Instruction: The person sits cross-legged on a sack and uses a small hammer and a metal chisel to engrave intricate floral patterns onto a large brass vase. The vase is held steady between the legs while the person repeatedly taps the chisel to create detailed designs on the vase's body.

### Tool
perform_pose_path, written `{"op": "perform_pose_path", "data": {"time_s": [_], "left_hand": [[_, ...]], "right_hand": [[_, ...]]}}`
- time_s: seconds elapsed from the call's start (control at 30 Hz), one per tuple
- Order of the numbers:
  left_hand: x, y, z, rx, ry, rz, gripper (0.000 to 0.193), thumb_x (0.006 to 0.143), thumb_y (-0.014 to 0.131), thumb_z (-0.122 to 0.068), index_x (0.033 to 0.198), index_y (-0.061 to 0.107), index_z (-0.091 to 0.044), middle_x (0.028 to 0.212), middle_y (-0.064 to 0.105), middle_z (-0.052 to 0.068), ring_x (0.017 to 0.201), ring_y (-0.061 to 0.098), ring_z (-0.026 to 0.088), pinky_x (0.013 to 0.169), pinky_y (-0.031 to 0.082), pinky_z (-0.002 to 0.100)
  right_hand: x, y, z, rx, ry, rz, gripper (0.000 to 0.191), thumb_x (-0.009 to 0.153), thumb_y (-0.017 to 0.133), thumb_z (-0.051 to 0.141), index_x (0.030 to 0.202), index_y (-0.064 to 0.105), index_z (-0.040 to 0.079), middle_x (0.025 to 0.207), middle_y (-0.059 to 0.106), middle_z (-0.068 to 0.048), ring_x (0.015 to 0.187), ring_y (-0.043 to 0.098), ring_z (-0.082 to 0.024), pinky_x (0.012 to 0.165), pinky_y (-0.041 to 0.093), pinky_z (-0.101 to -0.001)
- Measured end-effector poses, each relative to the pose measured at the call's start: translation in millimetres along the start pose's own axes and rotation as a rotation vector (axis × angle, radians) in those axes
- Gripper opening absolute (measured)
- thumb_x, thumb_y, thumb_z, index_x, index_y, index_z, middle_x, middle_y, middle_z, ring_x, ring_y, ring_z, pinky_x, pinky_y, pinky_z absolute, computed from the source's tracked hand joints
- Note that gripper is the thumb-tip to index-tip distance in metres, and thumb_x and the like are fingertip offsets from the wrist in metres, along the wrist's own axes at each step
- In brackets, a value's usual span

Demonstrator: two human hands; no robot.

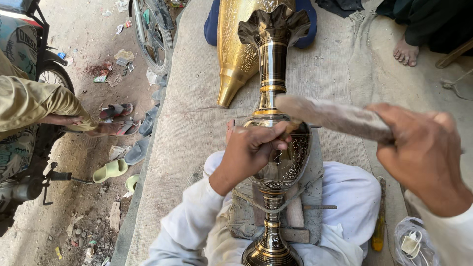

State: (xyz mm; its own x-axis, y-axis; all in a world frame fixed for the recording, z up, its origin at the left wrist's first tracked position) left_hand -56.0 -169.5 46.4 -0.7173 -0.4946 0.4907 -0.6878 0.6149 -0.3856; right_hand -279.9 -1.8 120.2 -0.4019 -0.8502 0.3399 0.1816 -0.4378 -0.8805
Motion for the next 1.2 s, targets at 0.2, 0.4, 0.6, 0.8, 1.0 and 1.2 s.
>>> {"op": "perform_pose_path", "data": {"time_s": [0.2, 0.4, 0.6, 0.8, 1.0, 1.2], "left_hand": [[-18.4, 18.2, -12.2, 0.201, -0.089, -0.311, 0.036, 0.09, 0.071, 0.0, 0.124, 0.073, -0.011, 0.086, 0.081, -0.001, 0.079, 0.077, 0.012, 0.123, 0.016, 0.059], [-32.1, 42.8, -16.6, 0.07, -0.124, -0.655, 0.041, 0.089, 0.076, 0.002, 0.129, 0.069, -0.007, 0.09, 0.078, 0.002, 0.083, 0.075, 0.009, 0.131, 0.023, 0.053], [-39.9, 50.0, -7.0, -0.109, -0.296, -0.752, 0.045, 0.088, 0.077, 0.006, 0.131, 0.068, -0.003, 0.092, 0.08, 0.003, 0.085, 0.073, 0.007, 0.089, 0.059, 0.033], [-41.6, 50.6, -7.1, -0.021, -0.123, -0.737, 0.044, 0.091, 0.076, 0.009, 0.132, 0.067, -0.001, 0.093, 0.077, 0.005, 0.088, 0.071, 0.007, 0.097, 0.052, 0.027], [-43.0, 51.0, -9.2, -0.022, -0.136, -0.707, 0.044, 0.092, 0.073, 0.01, 0.134, 0.067, -0.001, 0.098, 0.078, 0.007, 0.09, 0.073, 0.008, 0.087, 0.061, 0.024], [-41.9, 51.7, -12.1, -0.004, -0.137, -0.694, 0.043, 0.092, 0.075, 0.009, 0.133, 0.067, -0.002, 0.096, 0.078, 0.007, 0.088, 0.073, 0.008, 0.082, 0.061, 0.023]], "right_hand": [[43.3, -34.4, 29.5, -0.139, -0.137, 0.221, 0.029, 0.09, 0.074, 0.003, 0.117, 0.074, 0.013, 0.066, 0.069, -0.007, 0.045, 0.059, -0.015, 0.055, 0.045, -0.0343], [74.4, -49.7, 61.8, 0.243, -0.182, 0.129, 0.035, 0.09, 0.072, 0.004, 0.125, 0.066, 0.007, 0.082, 0.069, -0.005, 0.069, 0.063, -0.009, 0.058, 0.051, -0.0266], [87.8, -56.0, 83.5, -0.134, -0.539, 0.076, 0.025, 0.092, 0.071, 0.01, 0.115, 0.074, 0.017, 0.081, 0.074, -0.004, 0.062, 0.066, -0.016, 0.06, 0.05, -0.0383], [87.2, -55.8, 86.8, -0.502, -0.466, 0.268, 0.038, 0.088, 0.07, 0.016, 0.122, 0.076, 0.032, 0.072, 0.074, 0.001, 0.059, 0.066, -0.014, 0.065, 0.053, -0.035], [85.7, -61.4, 92.9, -0.496, -0.371, 0.278, 0.046, 0.083, 0.073, 0.018, 0.128, 0.073, 0.027, 0.077, 0.075, -0.002, 0.055, 0.069, -0.014, 0.062, 0.055, -0.0322], [82.8, -68.3, 91.3, -0.447, -0.325, 0.262, 0.044, 0.082, 0.073, 0.016, 0.125, 0.073, 0.024, 0.079, 0.075, -0.002, 0.064, 0.072, -0.015, 0.063, 0.056, -0.033]]}}
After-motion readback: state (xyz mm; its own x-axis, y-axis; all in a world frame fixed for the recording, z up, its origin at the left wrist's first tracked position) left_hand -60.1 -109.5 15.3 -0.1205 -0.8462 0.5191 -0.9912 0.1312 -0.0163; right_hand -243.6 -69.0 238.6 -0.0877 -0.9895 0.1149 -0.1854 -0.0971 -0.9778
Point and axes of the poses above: each hand's wrist, its own x-axis towards the middle knuckle, its own y-axis out of the palm, z = x × y, the point moved 1 cm from there along x, towards the middle knuckle
